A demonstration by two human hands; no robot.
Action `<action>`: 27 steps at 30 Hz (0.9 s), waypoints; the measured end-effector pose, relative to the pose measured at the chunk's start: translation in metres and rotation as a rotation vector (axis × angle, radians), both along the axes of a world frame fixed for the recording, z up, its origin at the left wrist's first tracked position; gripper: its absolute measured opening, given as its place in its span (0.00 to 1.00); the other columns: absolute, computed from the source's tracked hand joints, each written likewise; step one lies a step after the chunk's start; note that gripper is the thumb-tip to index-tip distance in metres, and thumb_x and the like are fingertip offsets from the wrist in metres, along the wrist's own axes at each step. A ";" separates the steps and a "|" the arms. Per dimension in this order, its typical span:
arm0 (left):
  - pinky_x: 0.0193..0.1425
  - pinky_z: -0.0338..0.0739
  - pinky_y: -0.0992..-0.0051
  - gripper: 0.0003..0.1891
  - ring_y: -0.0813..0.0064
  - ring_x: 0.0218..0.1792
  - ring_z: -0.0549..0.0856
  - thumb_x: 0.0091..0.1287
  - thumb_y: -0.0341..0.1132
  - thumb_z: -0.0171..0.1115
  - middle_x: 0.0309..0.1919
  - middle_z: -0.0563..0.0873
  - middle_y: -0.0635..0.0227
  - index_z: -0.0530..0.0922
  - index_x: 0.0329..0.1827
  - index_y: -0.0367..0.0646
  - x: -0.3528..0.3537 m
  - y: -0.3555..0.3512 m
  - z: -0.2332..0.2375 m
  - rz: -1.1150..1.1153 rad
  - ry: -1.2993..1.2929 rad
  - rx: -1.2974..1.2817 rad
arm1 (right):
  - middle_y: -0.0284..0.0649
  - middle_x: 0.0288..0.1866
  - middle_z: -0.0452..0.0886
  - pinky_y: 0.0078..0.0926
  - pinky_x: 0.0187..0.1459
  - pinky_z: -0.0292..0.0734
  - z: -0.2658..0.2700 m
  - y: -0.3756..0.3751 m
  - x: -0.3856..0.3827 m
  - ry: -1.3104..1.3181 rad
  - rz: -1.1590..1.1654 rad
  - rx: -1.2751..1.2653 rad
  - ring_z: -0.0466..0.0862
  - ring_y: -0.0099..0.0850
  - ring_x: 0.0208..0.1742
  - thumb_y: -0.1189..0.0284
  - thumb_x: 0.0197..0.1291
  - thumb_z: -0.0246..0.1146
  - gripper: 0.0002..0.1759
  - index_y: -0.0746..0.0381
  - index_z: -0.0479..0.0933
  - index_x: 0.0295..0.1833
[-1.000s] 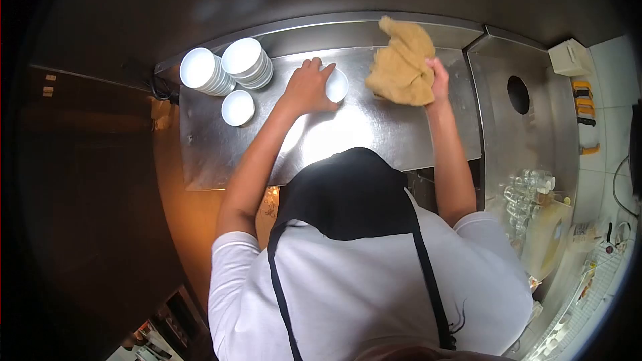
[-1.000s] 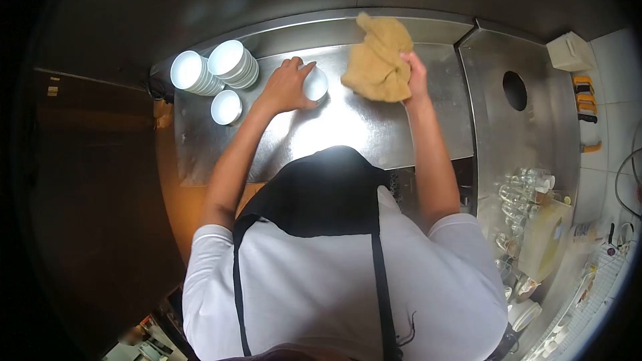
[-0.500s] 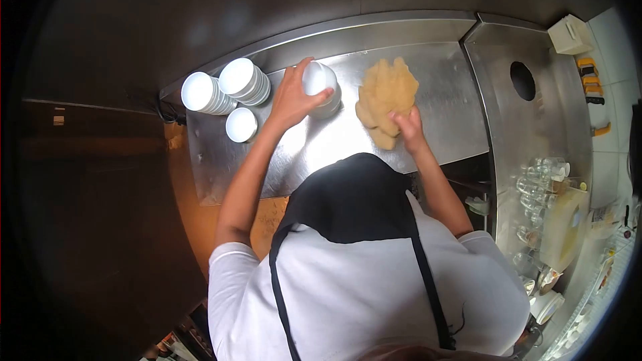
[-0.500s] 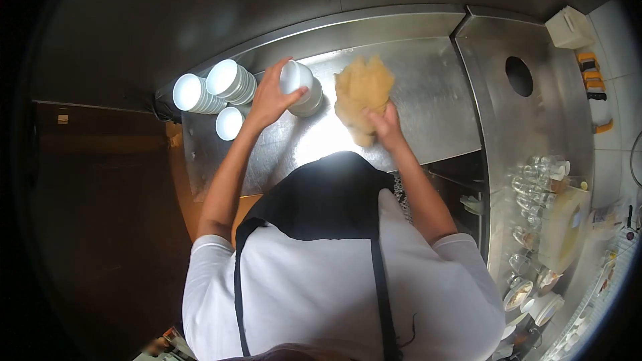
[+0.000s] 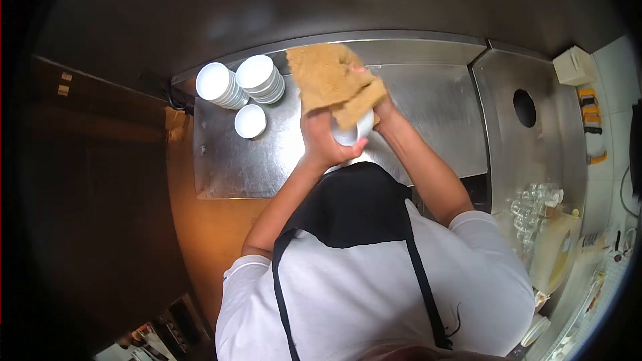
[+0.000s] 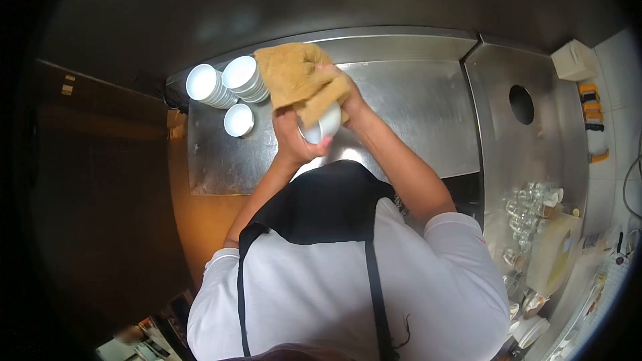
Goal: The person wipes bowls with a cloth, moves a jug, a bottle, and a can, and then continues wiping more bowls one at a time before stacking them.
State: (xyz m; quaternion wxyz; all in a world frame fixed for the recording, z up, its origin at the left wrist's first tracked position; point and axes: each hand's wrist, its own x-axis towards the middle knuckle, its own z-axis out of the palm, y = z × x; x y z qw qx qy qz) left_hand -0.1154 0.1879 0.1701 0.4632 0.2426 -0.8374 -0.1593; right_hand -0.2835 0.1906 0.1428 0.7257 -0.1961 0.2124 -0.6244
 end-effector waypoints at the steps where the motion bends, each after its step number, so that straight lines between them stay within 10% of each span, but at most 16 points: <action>1: 0.65 0.74 0.52 0.53 0.41 0.62 0.79 0.50 0.72 0.70 0.63 0.78 0.43 0.77 0.72 0.39 0.001 -0.002 0.004 0.039 0.003 -0.061 | 0.44 0.69 0.82 0.39 0.66 0.83 -0.012 0.004 0.008 -0.151 0.062 -0.025 0.86 0.36 0.64 0.50 0.79 0.54 0.30 0.58 0.72 0.75; 3: 0.63 0.74 0.51 0.54 0.43 0.59 0.79 0.50 0.71 0.70 0.60 0.77 0.43 0.76 0.74 0.40 0.008 -0.003 0.007 0.127 0.005 -0.177 | 0.41 0.70 0.82 0.39 0.68 0.82 -0.029 0.019 0.026 -0.454 0.192 -0.058 0.85 0.36 0.65 0.49 0.80 0.52 0.30 0.57 0.72 0.75; 13: 0.60 0.73 0.49 0.53 0.44 0.56 0.80 0.40 0.67 0.74 0.57 0.79 0.42 0.81 0.70 0.44 0.058 -0.006 -0.006 0.135 -0.104 -0.134 | 0.39 0.73 0.79 0.42 0.71 0.79 -0.009 0.073 0.059 0.325 -0.244 0.113 0.81 0.34 0.70 0.56 0.79 0.60 0.31 0.59 0.67 0.79; 16: 0.59 0.72 0.50 0.53 0.43 0.53 0.81 0.41 0.68 0.73 0.57 0.78 0.41 0.81 0.71 0.45 0.052 0.009 0.001 -0.037 -0.077 -0.123 | 0.40 0.68 0.82 0.38 0.64 0.84 -0.038 0.040 0.043 0.053 0.046 0.142 0.85 0.33 0.64 0.51 0.79 0.58 0.30 0.59 0.72 0.75; 27: 0.65 0.72 0.52 0.52 0.50 0.61 0.79 0.47 0.53 0.81 0.58 0.78 0.51 0.72 0.81 0.52 0.150 -0.050 -0.035 0.654 -0.273 0.125 | 0.41 0.75 0.76 0.38 0.70 0.81 -0.032 0.053 0.070 0.161 0.174 0.061 0.81 0.34 0.71 0.58 0.77 0.65 0.33 0.61 0.66 0.79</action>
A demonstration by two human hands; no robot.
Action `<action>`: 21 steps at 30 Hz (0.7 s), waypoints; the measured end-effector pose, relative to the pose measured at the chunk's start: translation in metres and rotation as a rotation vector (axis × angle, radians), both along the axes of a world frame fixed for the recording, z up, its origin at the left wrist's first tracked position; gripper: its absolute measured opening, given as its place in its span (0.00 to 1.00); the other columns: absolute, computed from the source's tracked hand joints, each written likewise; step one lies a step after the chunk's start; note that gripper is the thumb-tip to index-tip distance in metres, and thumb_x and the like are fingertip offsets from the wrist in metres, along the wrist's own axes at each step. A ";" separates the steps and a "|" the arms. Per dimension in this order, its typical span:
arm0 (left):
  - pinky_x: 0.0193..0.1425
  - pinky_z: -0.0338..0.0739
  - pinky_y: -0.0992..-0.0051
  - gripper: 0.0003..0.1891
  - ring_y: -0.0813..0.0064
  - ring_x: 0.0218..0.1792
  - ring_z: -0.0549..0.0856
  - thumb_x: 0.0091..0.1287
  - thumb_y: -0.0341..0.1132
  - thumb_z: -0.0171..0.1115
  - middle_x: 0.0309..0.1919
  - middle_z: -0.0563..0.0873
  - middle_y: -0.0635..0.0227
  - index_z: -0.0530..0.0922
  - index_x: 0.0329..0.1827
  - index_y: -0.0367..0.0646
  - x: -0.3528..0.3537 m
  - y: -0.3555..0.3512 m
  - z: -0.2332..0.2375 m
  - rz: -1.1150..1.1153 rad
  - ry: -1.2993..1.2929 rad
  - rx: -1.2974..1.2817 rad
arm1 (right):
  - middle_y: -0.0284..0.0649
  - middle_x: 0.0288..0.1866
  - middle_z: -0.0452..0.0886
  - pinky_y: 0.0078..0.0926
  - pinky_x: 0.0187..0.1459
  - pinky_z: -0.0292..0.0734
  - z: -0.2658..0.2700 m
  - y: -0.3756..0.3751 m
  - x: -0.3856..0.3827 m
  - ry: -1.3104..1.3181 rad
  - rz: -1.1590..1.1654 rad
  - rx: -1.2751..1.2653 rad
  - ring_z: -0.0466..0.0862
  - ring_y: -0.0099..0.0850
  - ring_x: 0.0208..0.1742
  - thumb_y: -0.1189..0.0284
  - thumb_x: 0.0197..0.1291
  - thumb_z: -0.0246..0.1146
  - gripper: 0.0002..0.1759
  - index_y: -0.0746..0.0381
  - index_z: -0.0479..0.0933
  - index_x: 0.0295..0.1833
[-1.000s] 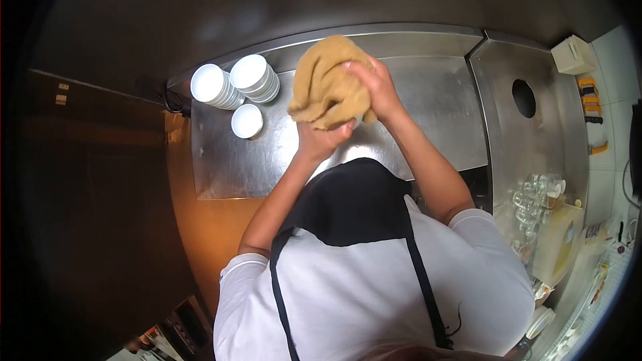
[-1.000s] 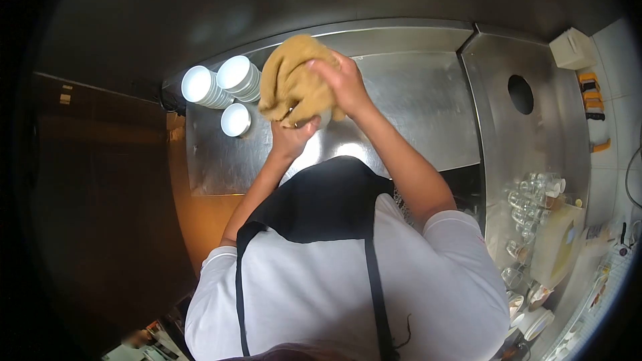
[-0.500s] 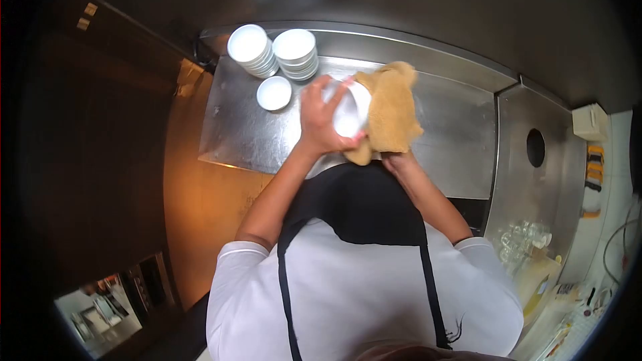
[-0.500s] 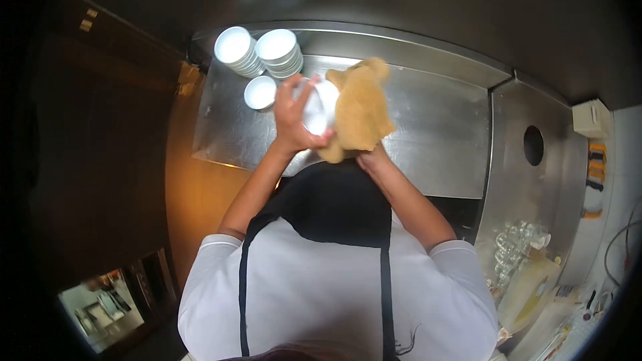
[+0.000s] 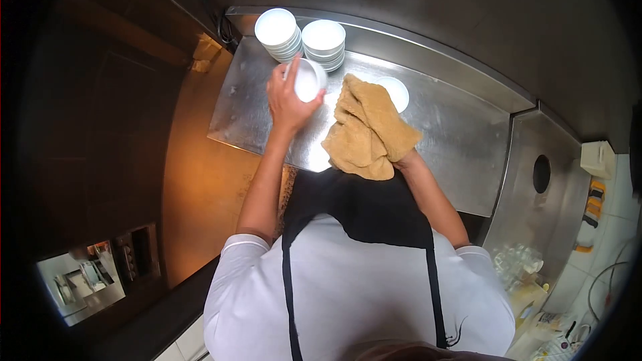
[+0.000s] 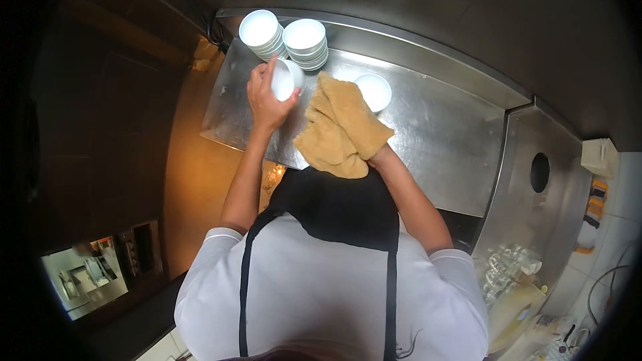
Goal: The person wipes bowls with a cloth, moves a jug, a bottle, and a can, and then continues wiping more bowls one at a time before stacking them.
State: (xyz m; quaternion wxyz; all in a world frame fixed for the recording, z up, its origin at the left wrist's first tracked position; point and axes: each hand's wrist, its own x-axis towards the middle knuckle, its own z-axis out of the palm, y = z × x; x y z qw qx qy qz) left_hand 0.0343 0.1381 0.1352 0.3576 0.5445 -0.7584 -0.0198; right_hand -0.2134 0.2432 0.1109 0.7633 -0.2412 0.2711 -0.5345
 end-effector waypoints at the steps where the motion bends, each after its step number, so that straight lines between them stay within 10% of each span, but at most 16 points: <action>1: 0.65 0.72 0.53 0.51 0.50 0.60 0.80 0.49 0.53 0.80 0.58 0.78 0.51 0.72 0.81 0.51 0.010 -0.006 -0.006 0.058 -0.058 0.012 | 0.41 0.75 0.76 0.38 0.70 0.81 0.002 0.005 -0.005 0.073 -0.038 -0.021 0.81 0.34 0.71 0.58 0.77 0.65 0.34 0.61 0.66 0.79; 6: 0.66 0.72 0.52 0.52 0.50 0.60 0.81 0.50 0.54 0.83 0.58 0.80 0.51 0.71 0.80 0.49 0.035 -0.039 -0.041 0.159 -0.284 0.067 | 0.41 0.76 0.75 0.41 0.73 0.77 -0.001 0.028 -0.054 0.276 -0.253 -0.096 0.79 0.35 0.73 0.56 0.75 0.67 0.37 0.61 0.65 0.80; 11: 0.69 0.70 0.51 0.52 0.50 0.62 0.81 0.49 0.54 0.84 0.62 0.80 0.48 0.73 0.79 0.47 0.039 -0.054 -0.055 0.124 -0.326 0.194 | 0.40 0.79 0.73 0.40 0.76 0.73 -0.009 0.030 -0.108 -0.136 -0.516 -0.167 0.75 0.35 0.77 0.55 0.73 0.69 0.39 0.61 0.64 0.81; 16: 0.72 0.69 0.50 0.53 0.48 0.66 0.79 0.48 0.53 0.86 0.65 0.79 0.48 0.73 0.79 0.47 0.039 -0.058 -0.078 0.070 -0.296 0.203 | 0.41 0.81 0.69 0.41 0.79 0.69 -0.027 0.024 -0.112 0.818 -0.693 -0.324 0.72 0.37 0.78 0.54 0.71 0.70 0.43 0.58 0.61 0.83; 21: 0.74 0.68 0.48 0.48 0.48 0.68 0.78 0.53 0.49 0.85 0.69 0.77 0.47 0.74 0.77 0.45 0.031 -0.043 -0.074 0.098 -0.260 0.052 | 0.57 0.82 0.65 0.45 0.79 0.66 0.017 -0.038 -0.059 1.797 -0.271 -0.898 0.65 0.52 0.83 0.57 0.51 0.80 0.56 0.61 0.61 0.83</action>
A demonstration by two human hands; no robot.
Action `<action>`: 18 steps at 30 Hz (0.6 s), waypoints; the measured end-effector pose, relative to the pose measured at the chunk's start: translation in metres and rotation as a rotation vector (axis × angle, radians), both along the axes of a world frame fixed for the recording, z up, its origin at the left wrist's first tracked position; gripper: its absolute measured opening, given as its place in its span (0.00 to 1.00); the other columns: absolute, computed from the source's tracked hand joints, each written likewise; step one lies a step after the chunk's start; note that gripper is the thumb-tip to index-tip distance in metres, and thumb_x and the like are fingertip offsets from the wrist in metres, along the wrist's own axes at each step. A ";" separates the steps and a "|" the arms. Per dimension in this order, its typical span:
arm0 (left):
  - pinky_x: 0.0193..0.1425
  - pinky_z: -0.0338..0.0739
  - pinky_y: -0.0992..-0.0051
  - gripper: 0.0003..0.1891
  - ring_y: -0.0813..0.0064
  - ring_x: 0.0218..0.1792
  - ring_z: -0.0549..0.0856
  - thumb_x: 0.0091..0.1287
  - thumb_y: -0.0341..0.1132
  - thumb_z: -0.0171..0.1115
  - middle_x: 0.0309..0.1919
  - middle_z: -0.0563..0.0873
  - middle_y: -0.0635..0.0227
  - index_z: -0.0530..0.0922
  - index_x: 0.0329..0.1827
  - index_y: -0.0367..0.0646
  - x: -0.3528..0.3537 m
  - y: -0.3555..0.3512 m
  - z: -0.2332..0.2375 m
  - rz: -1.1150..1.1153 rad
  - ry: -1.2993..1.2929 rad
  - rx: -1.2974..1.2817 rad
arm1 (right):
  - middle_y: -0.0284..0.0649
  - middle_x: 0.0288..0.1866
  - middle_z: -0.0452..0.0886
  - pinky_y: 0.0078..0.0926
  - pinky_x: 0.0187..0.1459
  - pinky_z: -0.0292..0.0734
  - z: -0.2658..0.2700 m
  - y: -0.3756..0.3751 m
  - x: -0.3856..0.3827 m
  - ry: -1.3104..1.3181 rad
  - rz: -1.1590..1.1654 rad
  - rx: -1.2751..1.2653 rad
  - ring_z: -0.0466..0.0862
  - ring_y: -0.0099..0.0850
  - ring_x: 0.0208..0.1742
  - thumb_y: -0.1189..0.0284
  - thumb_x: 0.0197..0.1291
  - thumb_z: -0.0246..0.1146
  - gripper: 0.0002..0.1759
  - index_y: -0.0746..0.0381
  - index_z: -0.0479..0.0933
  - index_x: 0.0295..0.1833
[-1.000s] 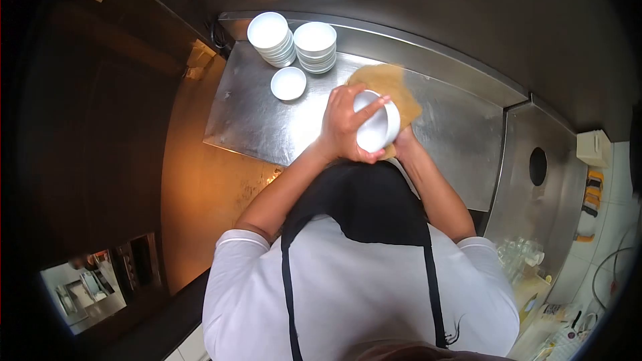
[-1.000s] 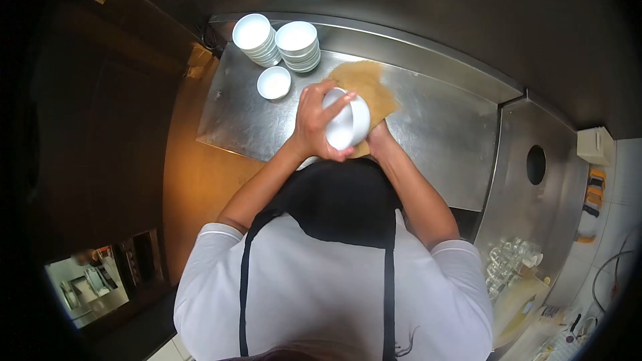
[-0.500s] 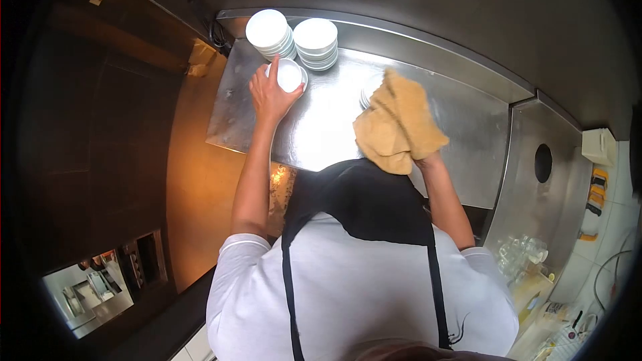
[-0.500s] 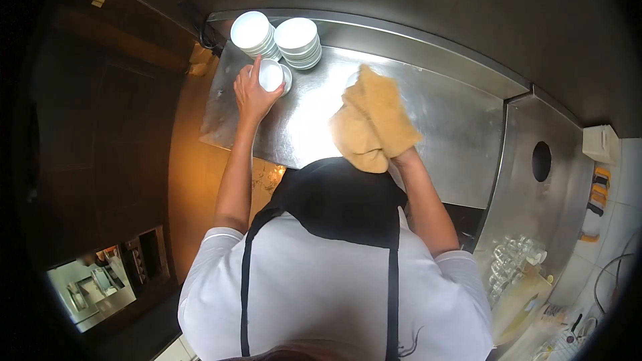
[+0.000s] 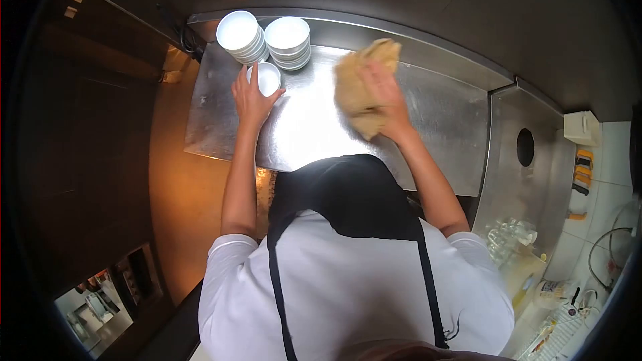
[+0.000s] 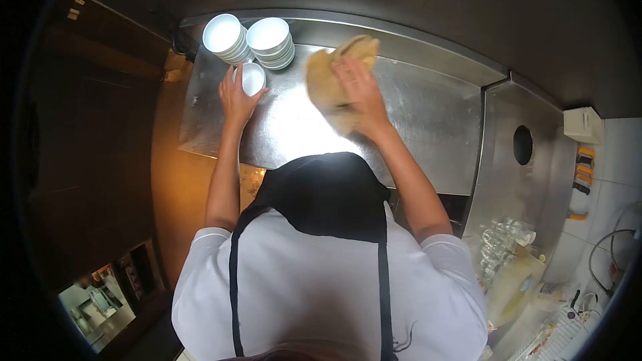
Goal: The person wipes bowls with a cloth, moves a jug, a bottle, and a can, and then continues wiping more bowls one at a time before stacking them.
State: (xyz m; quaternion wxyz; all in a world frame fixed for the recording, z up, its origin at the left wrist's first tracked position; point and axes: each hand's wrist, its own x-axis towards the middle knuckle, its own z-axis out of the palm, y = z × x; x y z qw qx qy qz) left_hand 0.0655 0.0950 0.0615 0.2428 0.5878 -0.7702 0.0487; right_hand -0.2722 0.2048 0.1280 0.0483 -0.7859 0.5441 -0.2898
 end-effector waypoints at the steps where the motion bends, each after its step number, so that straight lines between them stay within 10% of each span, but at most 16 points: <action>1: 0.74 0.68 0.49 0.44 0.48 0.68 0.78 0.54 0.47 0.84 0.68 0.78 0.48 0.75 0.75 0.44 -0.003 0.007 0.001 -0.015 0.040 -0.015 | 0.58 0.81 0.67 0.46 0.79 0.66 -0.007 -0.003 0.010 0.045 -0.012 0.056 0.66 0.52 0.82 0.57 0.50 0.80 0.57 0.62 0.61 0.83; 10: 0.68 0.74 0.58 0.21 0.59 0.57 0.85 0.59 0.30 0.78 0.55 0.87 0.62 0.86 0.56 0.41 -0.035 0.099 -0.013 -0.075 0.370 -0.032 | 0.56 0.61 0.84 0.47 0.56 0.83 -0.043 -0.034 0.017 0.073 0.008 0.307 0.85 0.52 0.60 0.68 0.44 0.77 0.36 0.64 0.77 0.62; 18: 0.68 0.74 0.57 0.20 0.57 0.58 0.84 0.60 0.31 0.77 0.55 0.86 0.61 0.85 0.57 0.40 -0.059 0.107 -0.012 -0.191 0.413 0.084 | 0.54 0.44 0.90 0.48 0.50 0.84 -0.027 -0.056 0.030 0.127 -0.048 0.553 0.90 0.52 0.46 0.55 0.44 0.79 0.29 0.62 0.87 0.50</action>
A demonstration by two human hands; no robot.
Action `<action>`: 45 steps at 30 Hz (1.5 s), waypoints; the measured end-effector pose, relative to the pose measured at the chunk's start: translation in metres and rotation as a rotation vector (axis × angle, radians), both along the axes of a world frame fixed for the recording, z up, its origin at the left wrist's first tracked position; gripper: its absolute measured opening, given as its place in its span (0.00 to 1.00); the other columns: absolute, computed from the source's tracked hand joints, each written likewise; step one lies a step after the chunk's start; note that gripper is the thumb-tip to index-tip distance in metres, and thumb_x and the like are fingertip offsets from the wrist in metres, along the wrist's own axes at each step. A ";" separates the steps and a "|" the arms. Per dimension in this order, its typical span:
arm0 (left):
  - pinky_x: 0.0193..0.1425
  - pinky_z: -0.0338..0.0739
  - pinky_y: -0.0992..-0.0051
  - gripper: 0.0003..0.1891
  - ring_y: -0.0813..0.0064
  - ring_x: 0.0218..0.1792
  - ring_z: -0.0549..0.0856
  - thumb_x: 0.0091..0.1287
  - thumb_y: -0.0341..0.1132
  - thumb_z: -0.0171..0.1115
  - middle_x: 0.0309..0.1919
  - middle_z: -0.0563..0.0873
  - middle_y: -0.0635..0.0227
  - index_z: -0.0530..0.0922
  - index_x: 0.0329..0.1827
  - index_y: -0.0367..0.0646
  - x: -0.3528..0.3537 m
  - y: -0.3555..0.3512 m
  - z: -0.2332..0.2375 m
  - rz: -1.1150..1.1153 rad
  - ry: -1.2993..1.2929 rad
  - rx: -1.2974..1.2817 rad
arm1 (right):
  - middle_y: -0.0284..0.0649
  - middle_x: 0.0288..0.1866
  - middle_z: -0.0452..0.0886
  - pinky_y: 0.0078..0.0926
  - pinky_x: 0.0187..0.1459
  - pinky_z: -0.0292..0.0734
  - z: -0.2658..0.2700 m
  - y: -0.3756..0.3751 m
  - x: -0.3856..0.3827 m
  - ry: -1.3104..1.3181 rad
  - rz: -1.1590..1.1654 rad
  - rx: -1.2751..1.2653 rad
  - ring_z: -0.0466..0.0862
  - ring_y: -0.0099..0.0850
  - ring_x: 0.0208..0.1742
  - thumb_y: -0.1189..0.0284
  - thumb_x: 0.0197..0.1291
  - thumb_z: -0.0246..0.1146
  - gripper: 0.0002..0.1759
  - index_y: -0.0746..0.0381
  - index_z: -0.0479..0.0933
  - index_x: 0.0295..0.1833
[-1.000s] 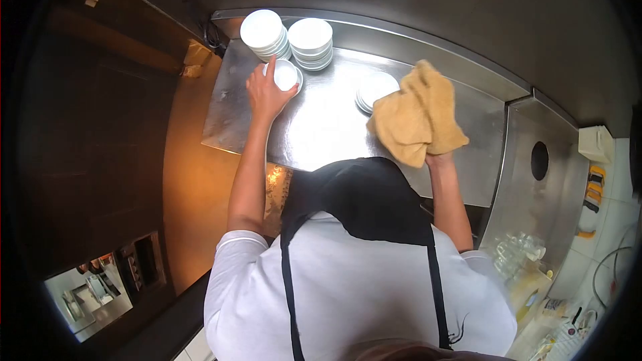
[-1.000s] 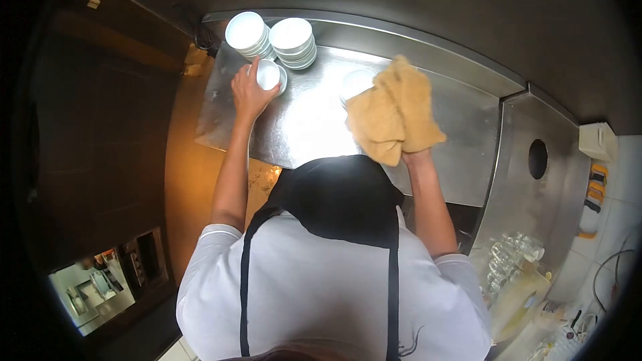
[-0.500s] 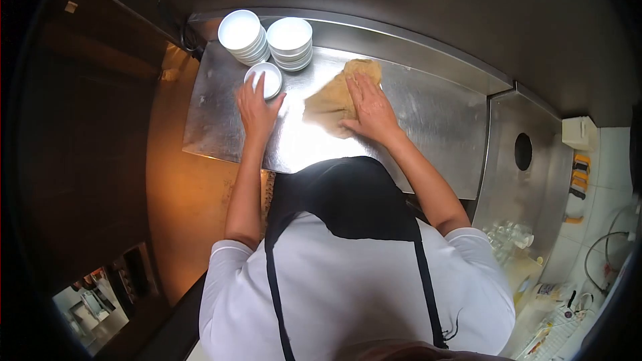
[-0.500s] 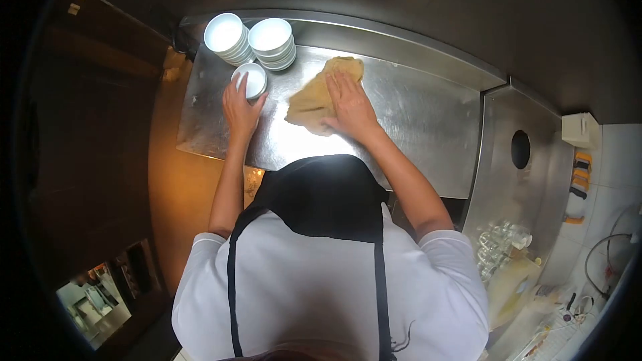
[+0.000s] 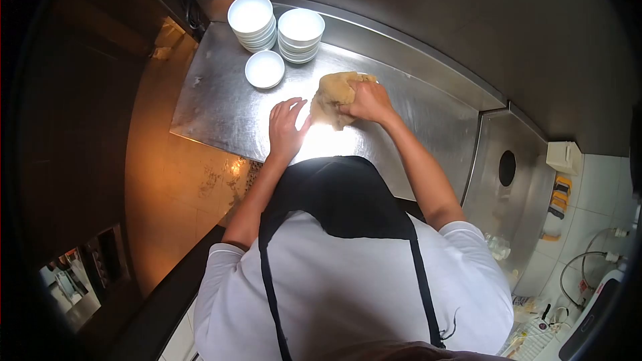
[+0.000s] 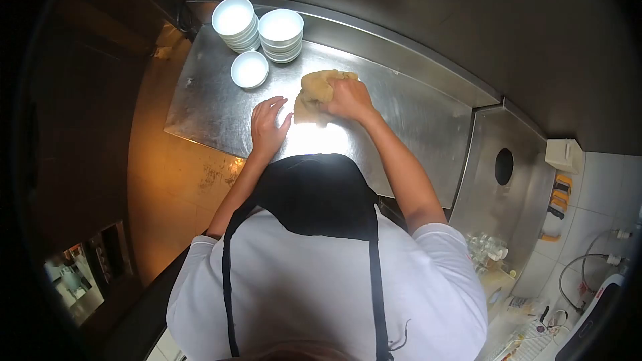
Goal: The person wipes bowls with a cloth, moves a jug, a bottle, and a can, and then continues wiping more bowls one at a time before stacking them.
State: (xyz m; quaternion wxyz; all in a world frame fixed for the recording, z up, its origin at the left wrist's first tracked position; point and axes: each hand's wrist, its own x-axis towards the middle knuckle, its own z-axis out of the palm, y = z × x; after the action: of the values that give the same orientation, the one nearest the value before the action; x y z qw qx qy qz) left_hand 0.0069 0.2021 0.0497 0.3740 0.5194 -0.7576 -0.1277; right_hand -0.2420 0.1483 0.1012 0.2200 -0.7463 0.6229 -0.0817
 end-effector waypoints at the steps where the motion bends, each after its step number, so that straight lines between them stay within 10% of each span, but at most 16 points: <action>1: 0.68 0.74 0.57 0.20 0.57 0.58 0.84 0.60 0.31 0.76 0.55 0.86 0.61 0.85 0.57 0.41 0.000 0.001 0.000 -0.003 0.005 0.007 | 0.54 0.44 0.91 0.48 0.49 0.84 -0.004 0.000 0.000 -0.012 -0.003 -0.027 0.90 0.52 0.45 0.54 0.44 0.79 0.30 0.62 0.88 0.51; 16: 0.69 0.74 0.56 0.30 0.52 0.61 0.83 0.55 0.35 0.81 0.60 0.85 0.56 0.83 0.62 0.39 -0.019 -0.009 0.002 -0.111 0.044 0.167 | 0.44 0.49 0.87 0.39 0.49 0.81 0.077 0.039 -0.028 -0.222 0.070 -1.088 0.87 0.45 0.48 0.76 0.38 0.75 0.25 0.62 0.84 0.48; 22: 0.81 0.65 0.53 0.49 0.46 0.76 0.70 0.51 0.46 0.86 0.75 0.72 0.49 0.72 0.75 0.36 -0.060 -0.030 0.002 -0.224 0.118 0.208 | 0.48 0.51 0.89 0.45 0.58 0.83 0.065 0.024 -0.053 -1.010 -0.439 -0.449 0.87 0.53 0.54 0.66 0.55 0.79 0.21 0.62 0.85 0.53; 26: 0.81 0.65 0.56 0.48 0.55 0.73 0.75 0.55 0.42 0.85 0.73 0.76 0.54 0.69 0.78 0.41 -0.077 -0.052 0.028 -0.510 0.093 -0.032 | 0.53 0.51 0.89 0.44 0.56 0.84 0.041 0.026 -0.043 -0.155 0.099 -0.440 0.89 0.51 0.53 0.45 0.56 0.77 0.37 0.66 0.84 0.58; 28: 0.76 0.72 0.61 0.41 0.64 0.68 0.81 0.59 0.42 0.83 0.66 0.82 0.62 0.72 0.76 0.47 -0.084 -0.056 -0.031 -0.601 0.535 0.243 | 0.55 0.52 0.89 0.47 0.57 0.83 0.020 0.024 -0.036 -0.003 0.155 -0.236 0.88 0.52 0.54 0.41 0.56 0.74 0.40 0.67 0.84 0.57; 33: 0.74 0.76 0.63 0.41 0.64 0.68 0.81 0.59 0.44 0.83 0.65 0.83 0.63 0.72 0.75 0.47 -0.082 -0.055 -0.060 -0.571 0.359 0.339 | 0.56 0.52 0.89 0.47 0.60 0.81 0.025 0.016 -0.020 -0.062 0.019 -0.045 0.87 0.52 0.57 0.37 0.56 0.72 0.43 0.67 0.84 0.58; 36: 0.73 0.76 0.61 0.46 0.61 0.69 0.81 0.56 0.44 0.85 0.67 0.81 0.59 0.70 0.76 0.45 -0.090 -0.051 -0.062 -0.526 0.319 0.424 | 0.53 0.55 0.89 0.42 0.63 0.82 0.018 -0.001 -0.021 -0.237 -0.085 0.210 0.89 0.47 0.57 0.41 0.63 0.69 0.39 0.65 0.82 0.63; 39: 0.73 0.76 0.58 0.54 0.55 0.70 0.79 0.49 0.45 0.88 0.70 0.79 0.53 0.67 0.79 0.41 -0.097 -0.048 -0.007 -0.334 0.251 0.479 | 0.49 0.62 0.86 0.40 0.64 0.84 -0.003 -0.001 -0.019 -1.533 -0.589 0.507 0.87 0.43 0.62 0.47 0.68 0.66 0.35 0.64 0.78 0.68; 42: 0.74 0.75 0.56 0.62 0.51 0.71 0.78 0.43 0.46 0.91 0.71 0.77 0.49 0.63 0.81 0.39 -0.096 -0.053 0.001 -0.276 0.160 0.301 | 0.47 0.67 0.82 0.45 0.66 0.84 0.008 0.000 -0.038 -2.090 -0.617 0.216 0.85 0.43 0.65 0.53 0.72 0.64 0.34 0.63 0.71 0.74; 45: 0.76 0.72 0.53 0.67 0.47 0.73 0.75 0.39 0.47 0.92 0.73 0.75 0.49 0.59 0.84 0.40 -0.090 -0.060 0.001 -0.334 0.041 0.197 | 0.48 0.69 0.81 0.49 0.69 0.82 0.039 0.013 -0.079 -2.106 -0.677 -0.120 0.84 0.44 0.67 0.51 0.74 0.61 0.34 0.63 0.70 0.75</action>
State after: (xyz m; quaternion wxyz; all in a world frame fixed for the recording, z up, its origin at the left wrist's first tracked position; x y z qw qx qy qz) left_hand -0.0827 0.1424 0.0508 0.3104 0.4178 -0.8093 -0.2721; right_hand -0.3206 0.1608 0.1401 0.5696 -0.1041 0.2911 -0.7616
